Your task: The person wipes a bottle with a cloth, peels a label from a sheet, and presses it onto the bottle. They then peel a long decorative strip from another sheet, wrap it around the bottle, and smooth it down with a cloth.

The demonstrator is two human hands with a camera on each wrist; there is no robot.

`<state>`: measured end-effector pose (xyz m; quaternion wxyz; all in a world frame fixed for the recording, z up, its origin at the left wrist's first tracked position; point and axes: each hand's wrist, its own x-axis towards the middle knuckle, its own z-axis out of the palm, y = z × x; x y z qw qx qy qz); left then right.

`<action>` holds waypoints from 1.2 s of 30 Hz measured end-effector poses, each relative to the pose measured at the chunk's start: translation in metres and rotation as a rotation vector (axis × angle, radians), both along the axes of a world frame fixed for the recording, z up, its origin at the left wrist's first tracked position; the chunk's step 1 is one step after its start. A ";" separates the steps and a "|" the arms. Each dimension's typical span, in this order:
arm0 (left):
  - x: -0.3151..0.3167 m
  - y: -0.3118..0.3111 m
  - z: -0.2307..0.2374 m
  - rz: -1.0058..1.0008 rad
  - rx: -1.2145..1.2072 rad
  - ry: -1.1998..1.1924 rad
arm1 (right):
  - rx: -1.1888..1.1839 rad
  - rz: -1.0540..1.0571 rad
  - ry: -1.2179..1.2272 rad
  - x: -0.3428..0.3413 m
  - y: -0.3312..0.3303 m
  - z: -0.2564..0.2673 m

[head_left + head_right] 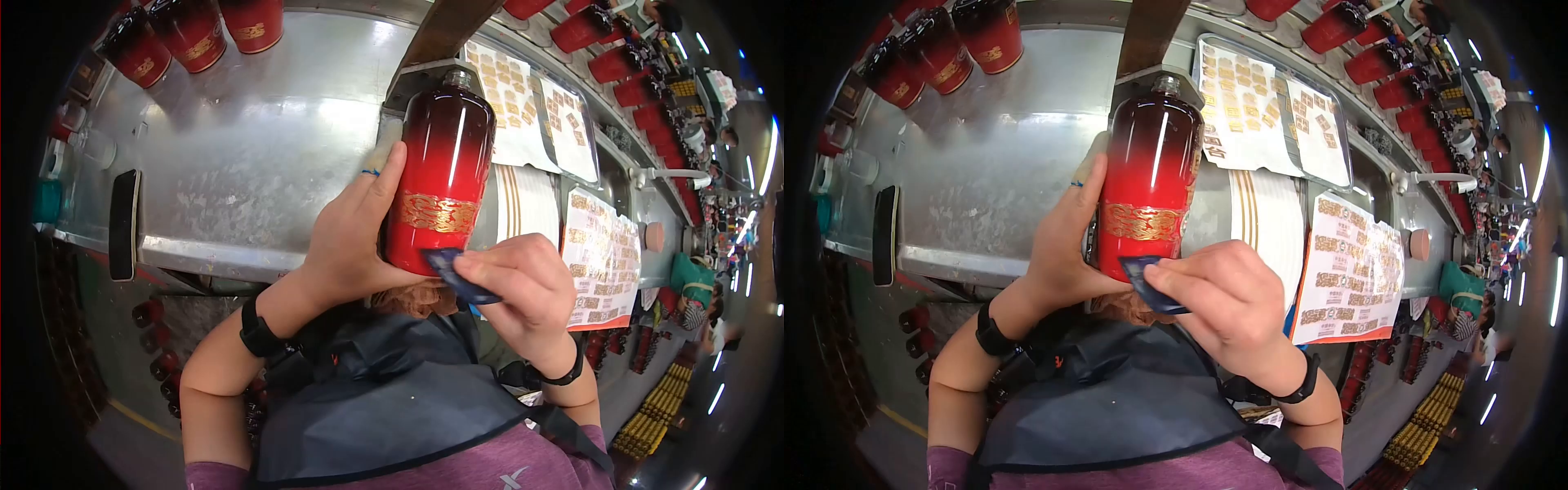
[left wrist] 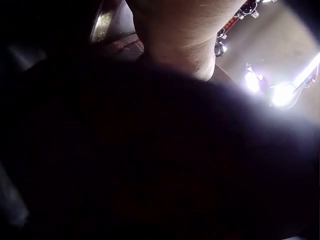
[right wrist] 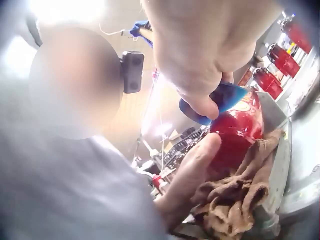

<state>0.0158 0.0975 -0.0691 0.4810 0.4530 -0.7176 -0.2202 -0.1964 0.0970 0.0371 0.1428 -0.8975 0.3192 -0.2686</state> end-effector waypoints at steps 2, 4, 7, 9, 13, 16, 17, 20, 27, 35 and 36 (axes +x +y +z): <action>0.002 -0.002 -0.002 0.013 -0.031 -0.002 | 0.030 -0.036 -0.046 -0.003 -0.003 0.006; 0.004 0.003 -0.001 0.004 0.029 -0.092 | 0.025 -0.104 -0.006 0.000 -0.004 0.004; 0.005 -0.002 0.000 0.034 -0.134 -0.056 | -0.034 -0.047 0.052 0.008 -0.002 0.002; 0.005 -0.003 -0.001 0.035 -0.145 -0.039 | 0.029 0.020 0.080 0.008 -0.003 0.005; 0.008 -0.003 0.000 0.032 -0.194 -0.071 | -0.004 -0.056 0.073 0.007 -0.009 0.013; 0.008 -0.005 0.001 0.022 -0.217 -0.022 | 0.057 0.073 0.141 0.015 -0.007 0.013; 0.009 -0.004 0.001 0.026 -0.214 -0.017 | 0.060 0.077 0.147 0.015 -0.007 0.015; 0.010 -0.004 0.004 0.010 -0.198 -0.025 | 0.104 0.031 0.108 0.012 -0.010 0.023; 0.011 -0.006 0.004 -0.019 -0.266 -0.016 | -0.039 -0.040 0.169 0.008 -0.011 0.013; 0.009 -0.006 0.004 -0.006 -0.283 -0.023 | -0.065 -0.090 0.180 0.008 -0.019 0.024; 0.009 -0.006 0.004 -0.002 -0.285 -0.023 | -0.041 -0.081 0.146 0.009 -0.018 0.017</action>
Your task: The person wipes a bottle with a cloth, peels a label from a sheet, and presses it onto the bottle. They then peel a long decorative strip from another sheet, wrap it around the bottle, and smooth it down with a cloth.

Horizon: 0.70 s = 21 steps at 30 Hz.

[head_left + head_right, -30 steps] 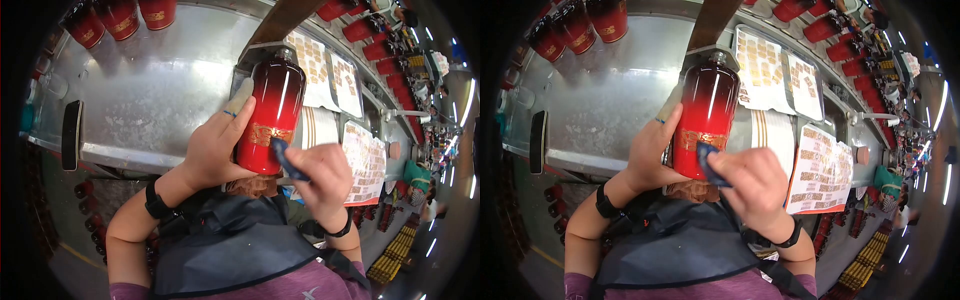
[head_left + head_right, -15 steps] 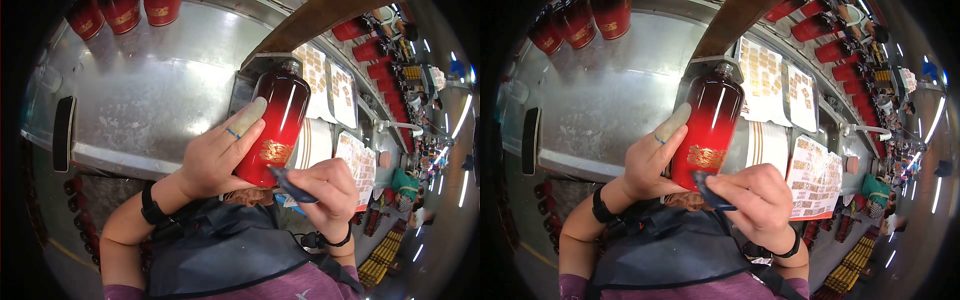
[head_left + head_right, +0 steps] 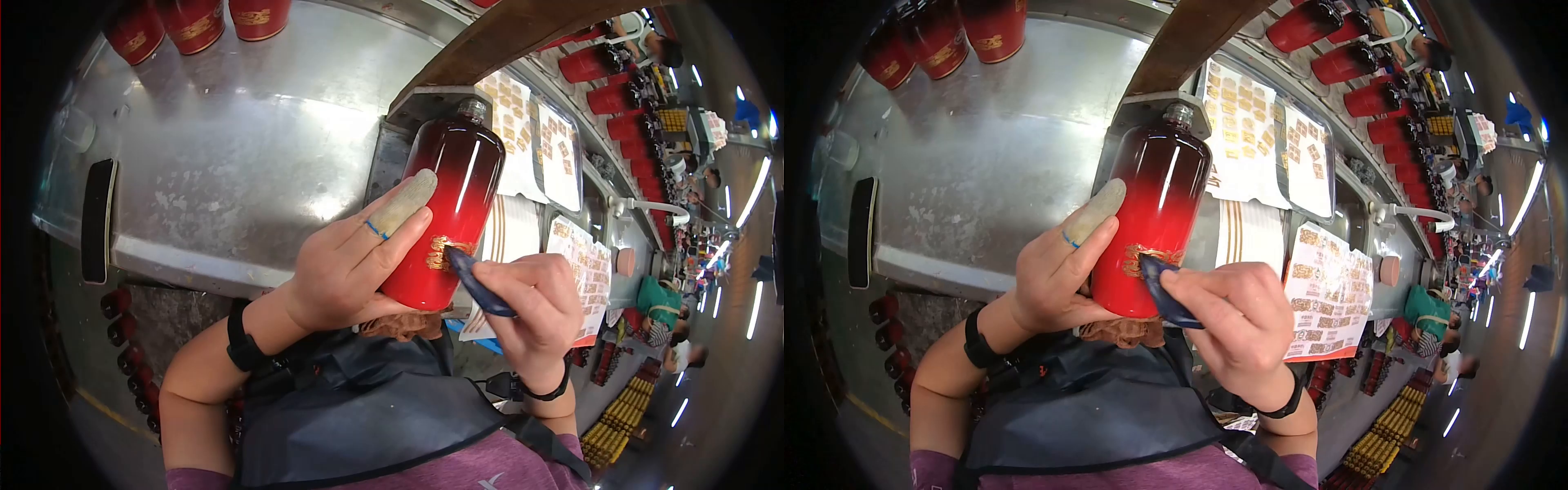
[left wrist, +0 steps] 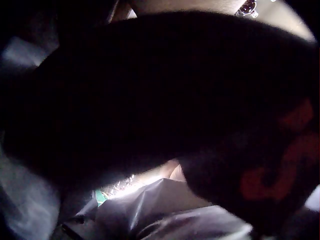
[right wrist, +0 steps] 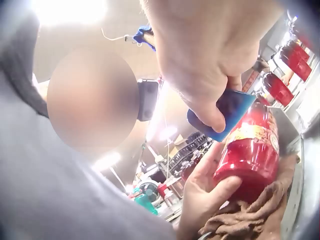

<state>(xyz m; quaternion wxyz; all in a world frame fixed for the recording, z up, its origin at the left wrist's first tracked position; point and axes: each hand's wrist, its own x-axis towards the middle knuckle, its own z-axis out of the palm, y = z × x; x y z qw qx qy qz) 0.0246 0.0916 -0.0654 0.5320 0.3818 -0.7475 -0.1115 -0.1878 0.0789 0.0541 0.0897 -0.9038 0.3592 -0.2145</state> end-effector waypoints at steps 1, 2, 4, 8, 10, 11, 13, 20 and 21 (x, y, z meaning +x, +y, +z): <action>0.000 0.000 0.000 0.005 -0.002 0.000 | -0.001 -0.001 0.000 0.002 0.001 -0.001; 0.000 0.000 0.000 0.004 0.000 0.000 | 0.015 0.020 0.009 0.004 0.004 -0.001; 0.000 0.000 0.000 0.000 0.005 0.006 | 0.031 0.063 0.039 0.006 0.006 0.001; -0.001 0.000 -0.002 0.001 0.007 0.002 | -0.100 0.079 0.071 0.000 -0.005 0.001; -0.001 0.000 -0.001 0.011 0.010 -0.011 | -0.087 0.111 0.059 0.005 -0.002 0.000; 0.000 0.000 -0.001 0.016 0.008 -0.010 | -0.075 0.144 0.047 0.009 -0.001 -0.001; 0.000 0.000 -0.001 0.009 0.013 -0.009 | -0.080 0.148 0.067 0.010 -0.002 0.000; 0.002 0.000 0.000 -0.005 0.019 -0.003 | -0.129 0.194 0.095 0.011 -0.010 0.004; 0.001 0.001 0.001 0.009 0.018 -0.021 | -0.158 0.153 0.119 0.010 -0.015 0.006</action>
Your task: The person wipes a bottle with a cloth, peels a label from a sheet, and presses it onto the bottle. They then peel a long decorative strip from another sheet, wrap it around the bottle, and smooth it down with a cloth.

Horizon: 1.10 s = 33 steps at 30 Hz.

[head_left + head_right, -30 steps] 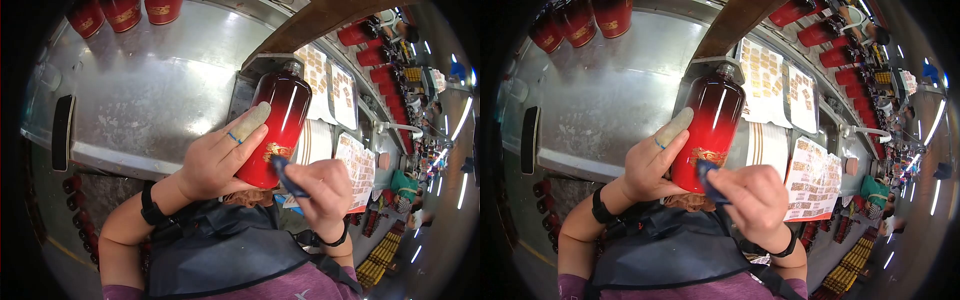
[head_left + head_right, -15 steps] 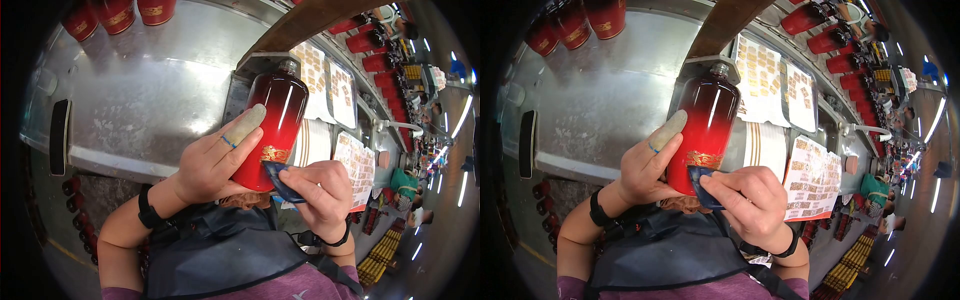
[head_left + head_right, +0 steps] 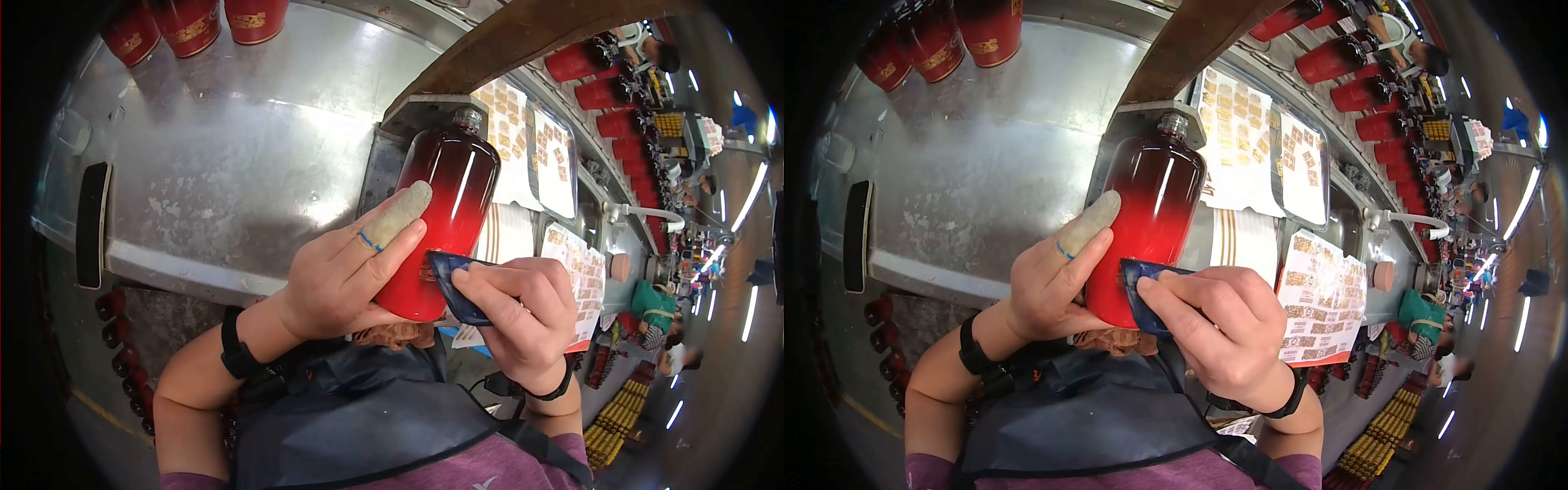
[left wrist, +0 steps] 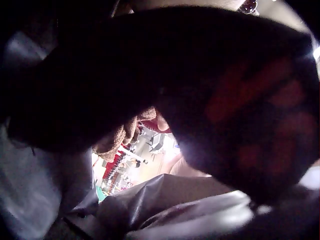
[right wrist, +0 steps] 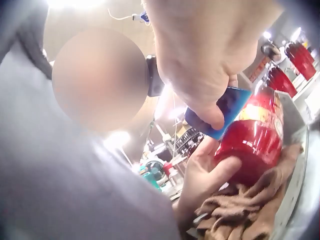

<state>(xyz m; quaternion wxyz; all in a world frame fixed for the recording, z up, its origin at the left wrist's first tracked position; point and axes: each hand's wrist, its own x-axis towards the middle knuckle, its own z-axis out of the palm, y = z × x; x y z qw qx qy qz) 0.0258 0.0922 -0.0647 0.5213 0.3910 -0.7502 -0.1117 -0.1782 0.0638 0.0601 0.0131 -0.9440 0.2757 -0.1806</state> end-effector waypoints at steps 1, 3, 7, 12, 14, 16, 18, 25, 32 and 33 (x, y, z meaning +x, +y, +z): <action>0.000 0.000 0.000 0.017 -0.002 -0.018 | -0.017 0.019 -0.019 -0.001 0.003 -0.007; 0.001 0.000 -0.001 0.017 -0.004 -0.018 | 0.022 0.097 0.007 0.004 0.010 -0.006; -0.001 0.000 -0.001 0.040 -0.020 -0.033 | -0.023 0.024 0.040 0.001 -0.001 0.001; 0.002 -0.002 -0.001 0.009 -0.022 -0.015 | 0.039 0.146 0.033 0.007 0.007 -0.002; 0.003 -0.001 0.000 -0.010 -0.013 0.004 | -0.012 0.021 0.059 0.005 0.001 0.005; 0.005 -0.001 0.001 -0.029 -0.009 0.008 | -0.049 0.059 0.071 0.007 0.012 -0.004; 0.002 -0.002 -0.003 -0.010 -0.026 0.008 | 0.080 0.185 0.084 0.012 0.018 -0.002; 0.003 -0.005 -0.009 0.008 -0.054 -0.042 | 0.067 0.126 0.082 0.007 0.021 -0.007; -0.001 0.002 0.001 -0.009 0.078 0.057 | 0.052 -0.031 -0.007 0.002 0.016 0.003; 0.000 0.001 -0.001 -0.009 0.082 0.041 | 0.049 -0.019 -0.011 0.004 0.018 -0.003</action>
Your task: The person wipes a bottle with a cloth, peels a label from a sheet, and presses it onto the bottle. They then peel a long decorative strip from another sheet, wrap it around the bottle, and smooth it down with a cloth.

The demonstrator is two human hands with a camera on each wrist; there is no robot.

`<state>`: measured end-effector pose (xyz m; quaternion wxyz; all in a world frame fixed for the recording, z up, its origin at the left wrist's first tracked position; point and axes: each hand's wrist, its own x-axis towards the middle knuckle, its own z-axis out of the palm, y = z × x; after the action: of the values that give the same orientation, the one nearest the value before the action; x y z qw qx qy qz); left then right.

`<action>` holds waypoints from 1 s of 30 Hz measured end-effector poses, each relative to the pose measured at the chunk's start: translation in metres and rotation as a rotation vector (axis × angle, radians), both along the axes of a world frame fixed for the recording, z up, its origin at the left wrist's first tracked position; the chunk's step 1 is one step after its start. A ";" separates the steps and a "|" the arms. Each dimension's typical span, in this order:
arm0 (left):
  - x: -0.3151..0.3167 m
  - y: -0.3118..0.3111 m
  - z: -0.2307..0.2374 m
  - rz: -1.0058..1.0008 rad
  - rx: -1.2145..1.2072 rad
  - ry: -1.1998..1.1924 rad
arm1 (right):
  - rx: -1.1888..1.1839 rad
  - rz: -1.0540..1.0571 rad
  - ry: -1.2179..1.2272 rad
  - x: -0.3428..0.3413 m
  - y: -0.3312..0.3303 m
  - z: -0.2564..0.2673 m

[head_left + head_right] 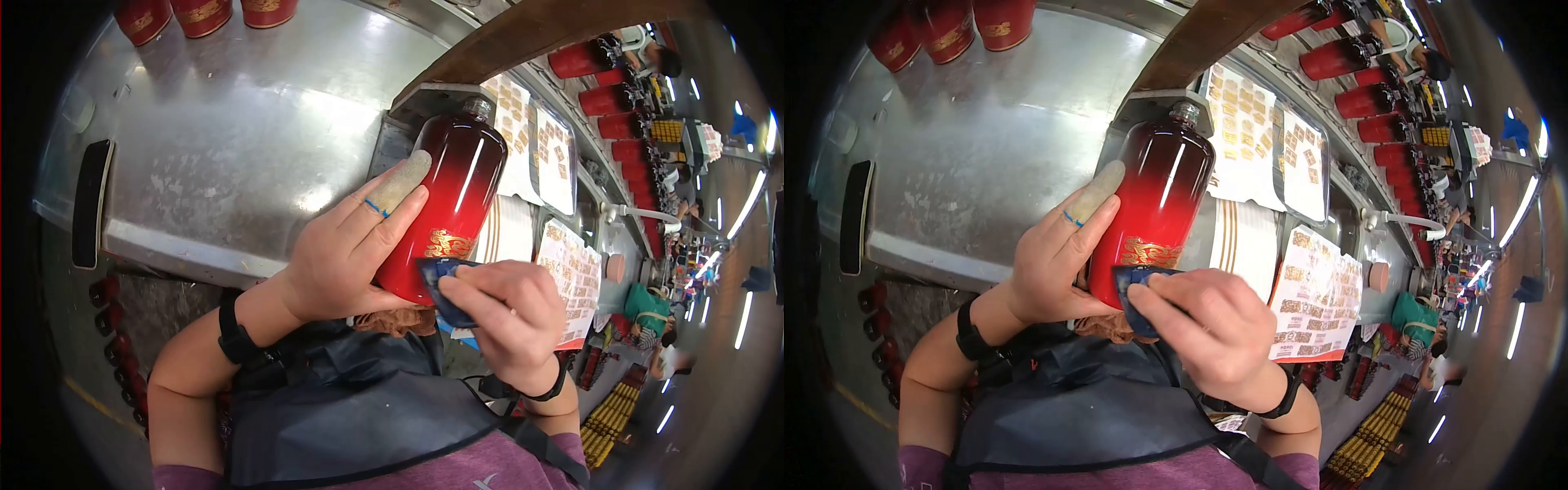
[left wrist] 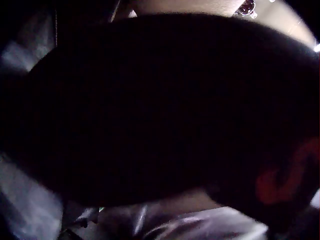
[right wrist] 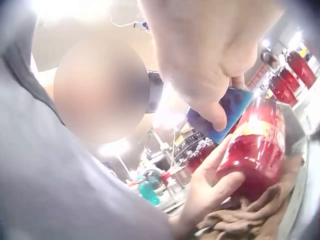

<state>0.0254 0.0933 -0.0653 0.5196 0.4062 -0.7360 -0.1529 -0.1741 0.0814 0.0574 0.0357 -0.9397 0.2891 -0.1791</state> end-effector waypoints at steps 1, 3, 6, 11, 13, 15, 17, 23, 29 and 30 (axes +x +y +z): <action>0.000 0.000 -0.001 0.001 0.005 -0.016 | -0.003 0.013 -0.003 0.001 0.001 -0.003; 0.000 0.001 -0.001 -0.005 0.006 -0.014 | -0.064 -0.005 -0.007 -0.006 -0.010 -0.006; 0.001 0.000 -0.002 -0.005 -0.001 -0.021 | -0.087 -0.011 -0.004 0.000 -0.005 -0.005; 0.001 0.002 -0.002 -0.009 0.025 -0.036 | -0.062 -0.039 -0.002 -0.005 -0.016 0.000; 0.002 0.001 -0.004 -0.021 0.037 -0.014 | -0.021 -0.009 0.006 -0.005 -0.010 -0.003; 0.006 0.008 -0.006 -0.091 0.264 -0.030 | 0.054 0.054 -0.110 -0.006 -0.011 -0.006; 0.006 0.010 -0.009 -0.159 0.497 -0.047 | 0.000 -0.037 -0.036 -0.015 -0.015 -0.003; 0.004 0.001 -0.014 -0.147 0.225 0.045 | 0.188 0.043 -0.052 -0.019 0.011 0.000; 0.002 0.004 -0.002 -0.151 0.497 0.005 | 0.119 -0.190 -0.143 -0.031 0.004 -0.005; -0.004 0.003 0.000 -0.068 0.289 -0.019 | 0.109 -0.212 -0.152 -0.031 0.002 -0.007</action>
<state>0.0218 0.0966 -0.0657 0.4431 0.4529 -0.7247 -0.2708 -0.2050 0.0837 0.0509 0.0896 -0.8844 0.3924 -0.2363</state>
